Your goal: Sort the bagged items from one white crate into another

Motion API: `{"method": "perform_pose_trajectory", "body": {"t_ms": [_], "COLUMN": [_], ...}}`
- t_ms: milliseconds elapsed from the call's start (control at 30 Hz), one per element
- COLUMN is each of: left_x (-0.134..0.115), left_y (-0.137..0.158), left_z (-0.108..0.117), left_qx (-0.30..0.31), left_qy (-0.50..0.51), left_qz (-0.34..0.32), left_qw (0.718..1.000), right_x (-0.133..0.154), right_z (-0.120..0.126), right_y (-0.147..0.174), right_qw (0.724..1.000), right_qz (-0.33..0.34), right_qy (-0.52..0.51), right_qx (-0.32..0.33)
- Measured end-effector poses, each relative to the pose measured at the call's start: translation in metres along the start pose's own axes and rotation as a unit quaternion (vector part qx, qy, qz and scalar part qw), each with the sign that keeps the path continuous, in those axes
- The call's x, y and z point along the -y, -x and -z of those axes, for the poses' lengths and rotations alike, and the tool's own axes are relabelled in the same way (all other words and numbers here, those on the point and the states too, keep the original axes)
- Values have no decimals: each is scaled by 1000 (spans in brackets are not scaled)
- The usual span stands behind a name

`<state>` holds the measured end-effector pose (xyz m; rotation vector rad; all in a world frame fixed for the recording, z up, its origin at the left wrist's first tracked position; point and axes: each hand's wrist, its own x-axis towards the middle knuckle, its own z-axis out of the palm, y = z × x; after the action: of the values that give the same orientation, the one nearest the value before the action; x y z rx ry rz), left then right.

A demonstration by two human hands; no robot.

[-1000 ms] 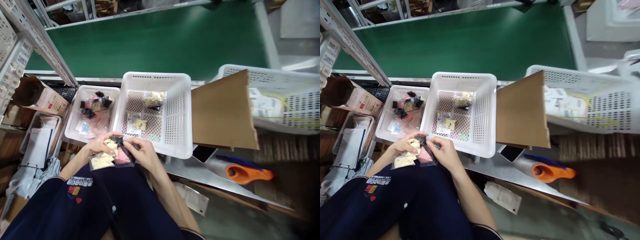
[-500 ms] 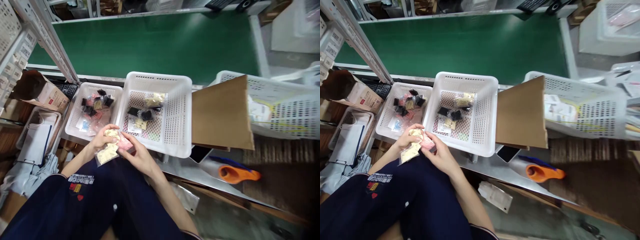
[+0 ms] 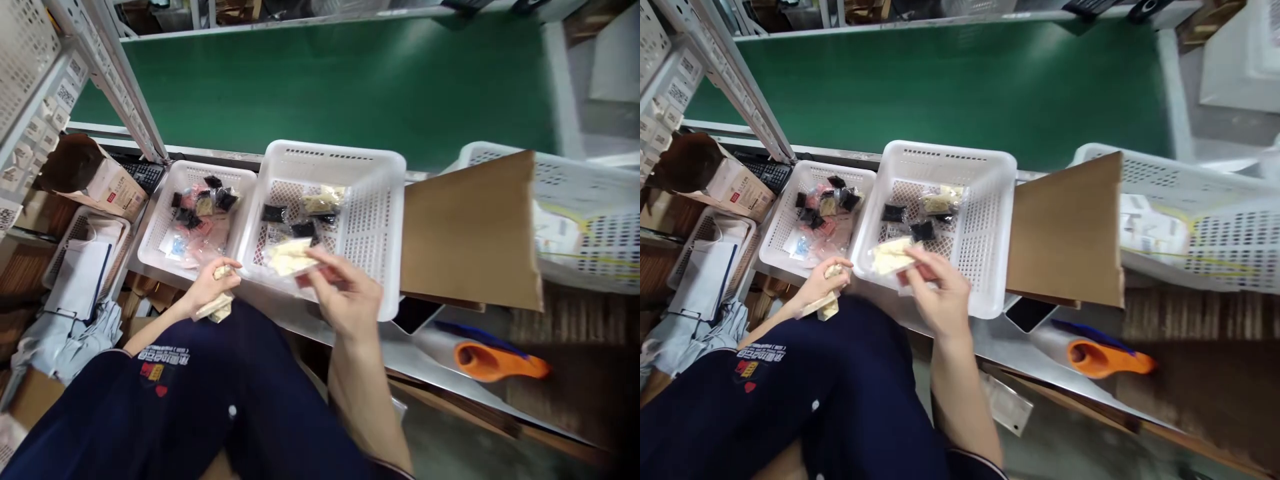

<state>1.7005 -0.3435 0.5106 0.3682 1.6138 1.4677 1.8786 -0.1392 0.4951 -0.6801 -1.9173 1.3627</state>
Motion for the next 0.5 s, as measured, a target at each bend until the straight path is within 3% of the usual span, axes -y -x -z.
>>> {"method": "perform_pose_trajectory", "body": {"t_ms": [67, 100, 200, 267, 333, 400, 500], "left_x": [-1, -3, -10, -13, -16, -18, -29], "left_y": [-7, -11, -23, -30, -37, -49, -78], "left_z": [0, -1, -9, -14, -13, 1, 42], "left_qx": [-56, -84, -168, -198, -185, -159, -180], "left_qy": [-2, -8, -47, -62, -46, -22, -59], "left_qz": [-31, -53, -139, -193, -218, -221, -243], "left_qw": [998, 995, 975, 959, 957, 962, 951], "right_x": [-8, -11, -11, -4, 4, 9, 6], "right_z": [6, 2, -36, -69, -89, -85, -38], "right_y": [-8, -8, 6, 22, 31, 29, 8], "right_qw": [994, 993, 991, 956, 939, 948, 979], "right_qz": [-4, -14, -72, -106, -122, -125, -153], "right_qy": [91, 100, -67, -181, -212, -198, -118], "right_qx": [-64, -59, 89, 204, 242, 214, 62]}}
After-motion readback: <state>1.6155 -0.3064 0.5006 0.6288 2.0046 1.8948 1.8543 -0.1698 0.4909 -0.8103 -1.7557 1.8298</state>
